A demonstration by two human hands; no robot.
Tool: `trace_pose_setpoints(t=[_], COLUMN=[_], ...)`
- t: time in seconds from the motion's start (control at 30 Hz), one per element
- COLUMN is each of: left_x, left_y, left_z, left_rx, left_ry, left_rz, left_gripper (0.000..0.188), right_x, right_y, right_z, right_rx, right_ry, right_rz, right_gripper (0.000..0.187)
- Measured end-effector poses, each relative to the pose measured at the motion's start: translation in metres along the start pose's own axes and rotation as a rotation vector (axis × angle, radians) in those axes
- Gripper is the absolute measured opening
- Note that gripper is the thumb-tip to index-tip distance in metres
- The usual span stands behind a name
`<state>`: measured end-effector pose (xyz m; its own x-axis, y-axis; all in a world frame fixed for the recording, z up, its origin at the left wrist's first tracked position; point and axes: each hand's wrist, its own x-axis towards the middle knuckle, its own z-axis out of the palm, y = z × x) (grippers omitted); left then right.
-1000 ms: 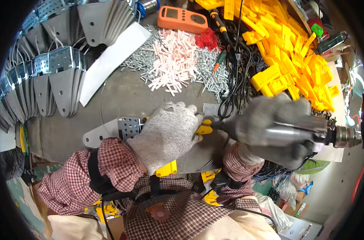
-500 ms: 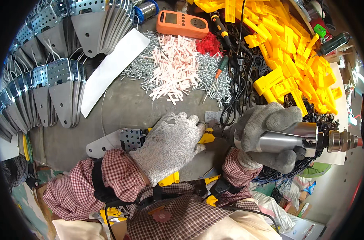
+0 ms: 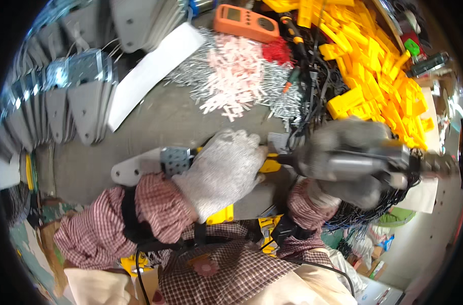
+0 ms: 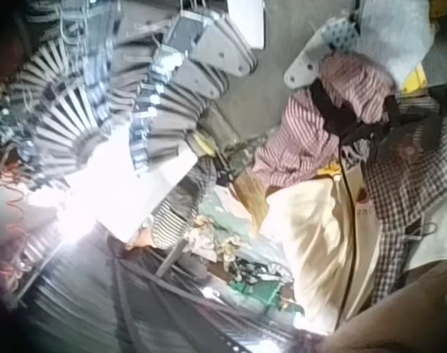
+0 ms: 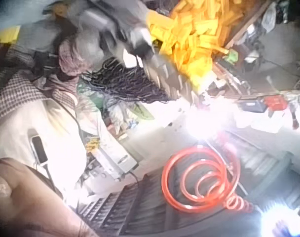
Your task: Assembling metal brackets with yellow plastic parts and electrical wiring using pneumatic and manual tools.
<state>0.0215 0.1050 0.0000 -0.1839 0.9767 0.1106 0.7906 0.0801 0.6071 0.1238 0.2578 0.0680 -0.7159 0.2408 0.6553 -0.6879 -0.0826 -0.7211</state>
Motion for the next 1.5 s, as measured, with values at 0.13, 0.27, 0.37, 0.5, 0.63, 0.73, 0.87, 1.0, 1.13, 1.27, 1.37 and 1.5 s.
trace_pose_setpoints(t=[0.13, 0.27, 0.37, 0.5, 0.63, 0.73, 0.87, 1.0, 1.13, 1.27, 1.37, 1.5], left_x=[0.002, 0.002, 0.001, -0.006, -0.002, -0.006, -0.004, -0.004, -0.003, -0.003, -0.012, -0.059], left_y=[-0.004, -0.005, -0.001, -0.005, -0.004, -0.006, -0.007, -0.005, -0.005, 0.005, -0.001, -0.039], left_z=[-0.009, -0.001, -0.008, -0.011, -0.005, 0.004, -0.005, -0.001, 0.002, -0.015, -0.012, -0.056], left_rx=[0.004, -0.062, -0.077, -0.146, -0.137, -0.120, -0.134, -0.123, -0.061, -0.017, -0.065, -0.257], left_ry=[-0.079, -0.096, -0.055, -0.006, 0.040, 0.150, 0.031, 0.036, 0.020, -0.039, 0.156, -0.139], left_rz=[-0.023, -0.068, -0.030, -0.046, 0.009, 0.038, -0.019, -0.004, 0.020, -0.059, -0.026, -0.286], left_gripper=[0.035, 0.034, 0.035, 0.035, 0.027, 0.021, 0.031, 0.031, 0.032, 0.032, 0.051, 0.066], right_x=[0.013, -0.001, -0.004, -0.005, -0.007, -0.009, -0.007, -0.001, -0.024, -0.006, 0.031, 0.041], right_y=[-0.025, -0.015, -0.003, -0.003, -0.013, 0.000, 0.002, -0.030, -0.026, -0.008, -0.019, -0.005], right_z=[0.049, 0.094, 0.102, 0.109, 0.108, 0.110, 0.101, 0.084, 0.078, 0.066, 0.047, 0.069], right_rx=[0.133, 0.111, 0.066, 0.047, -0.010, 0.024, 0.061, 0.105, -0.054, -0.007, 0.138, -0.232], right_ry=[-0.274, -0.406, -0.446, -0.485, -0.454, -0.439, -0.518, -0.517, -0.374, -0.571, -0.617, -0.196], right_rz=[0.051, 0.120, 0.145, 0.135, 0.125, 0.138, 0.190, 0.167, 0.052, 0.064, 0.217, 0.305], right_gripper=[0.026, 0.027, 0.030, 0.038, 0.048, 0.058, 0.052, 0.052, 0.051, 0.052, 0.052, 0.048])
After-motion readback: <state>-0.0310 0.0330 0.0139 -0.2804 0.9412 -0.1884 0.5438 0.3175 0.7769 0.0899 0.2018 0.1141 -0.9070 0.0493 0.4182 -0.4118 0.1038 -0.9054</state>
